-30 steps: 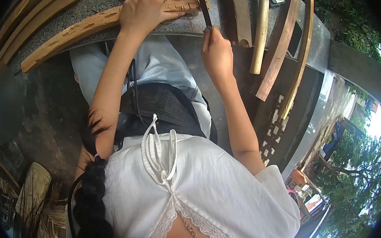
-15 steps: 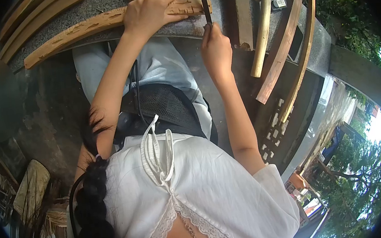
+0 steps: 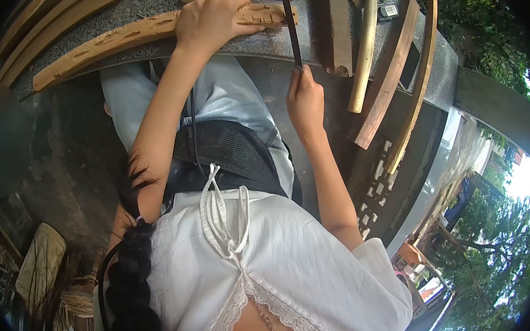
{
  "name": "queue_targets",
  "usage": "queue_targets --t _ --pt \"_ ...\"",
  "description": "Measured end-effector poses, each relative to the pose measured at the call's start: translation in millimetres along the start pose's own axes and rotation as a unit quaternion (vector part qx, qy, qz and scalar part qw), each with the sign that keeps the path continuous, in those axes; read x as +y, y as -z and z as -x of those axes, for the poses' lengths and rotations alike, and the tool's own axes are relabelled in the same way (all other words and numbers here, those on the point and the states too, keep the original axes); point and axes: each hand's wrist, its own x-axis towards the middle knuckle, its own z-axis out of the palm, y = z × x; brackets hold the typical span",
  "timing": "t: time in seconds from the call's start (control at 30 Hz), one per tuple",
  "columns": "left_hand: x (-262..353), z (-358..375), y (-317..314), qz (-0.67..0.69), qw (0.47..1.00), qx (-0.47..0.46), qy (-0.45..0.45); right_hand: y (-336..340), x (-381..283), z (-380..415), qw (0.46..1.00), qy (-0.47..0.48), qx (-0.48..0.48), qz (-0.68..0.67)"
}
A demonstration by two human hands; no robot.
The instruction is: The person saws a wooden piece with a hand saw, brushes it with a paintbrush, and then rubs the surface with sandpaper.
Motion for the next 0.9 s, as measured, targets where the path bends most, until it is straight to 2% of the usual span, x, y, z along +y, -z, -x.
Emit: queue_targets --t 0.1,0.23,0.3,0.33,0.4,0.53,0.6,0.67,0.7,0.8,0.9 --pt "0.3 -0.9 -4.2 0.001 1.000 -0.015 0.000 -0.7 18.2 31.0 0.998 0.003 0.009 -0.056" --pt "1.8 -0.9 -2.0 -0.010 1.000 -0.010 -0.012 2.0 -25.1 -26.6 1.000 0.009 0.012 -0.027" --pt "1.5 -0.2 0.2 -0.006 1.000 -0.012 -0.011 -1.9 -31.3 -46.8 0.995 0.081 0.047 -0.018" --pt "0.9 -0.6 1.8 -0.012 1.000 -0.021 -0.013 -2.3 -25.7 -41.6 0.995 0.085 0.046 -0.018" --pt "0.1 -0.9 2.1 -0.014 0.999 -0.030 -0.014 -0.5 1.0 -8.2 1.000 0.026 0.004 -0.003" --pt "0.4 -0.5 -0.6 -0.010 0.999 -0.040 -0.014 3.8 3.1 17.6 0.998 0.017 0.005 -0.055" --pt "1.0 -1.9 -1.0 -0.016 0.999 -0.037 -0.021 4.1 -11.0 -17.0 0.999 0.008 -0.011 -0.031" --pt "0.5 -0.8 -1.8 -0.009 0.999 -0.039 -0.015 -4.3 -23.8 -49.8 0.992 0.115 0.060 -0.012" --pt "1.7 1.3 -1.6 -0.011 0.999 -0.040 -0.014 -3.8 -22.9 -43.9 0.992 0.115 0.059 -0.013" --pt "-0.2 -1.8 2.1 -0.018 0.999 -0.040 -0.010 4.5 -12.3 -4.0 0.999 -0.035 -0.016 -0.013" --pt "-0.9 -0.1 -5.6 -0.021 0.999 -0.031 -0.011 5.1 8.1 30.5 0.998 -0.016 -0.007 -0.055"
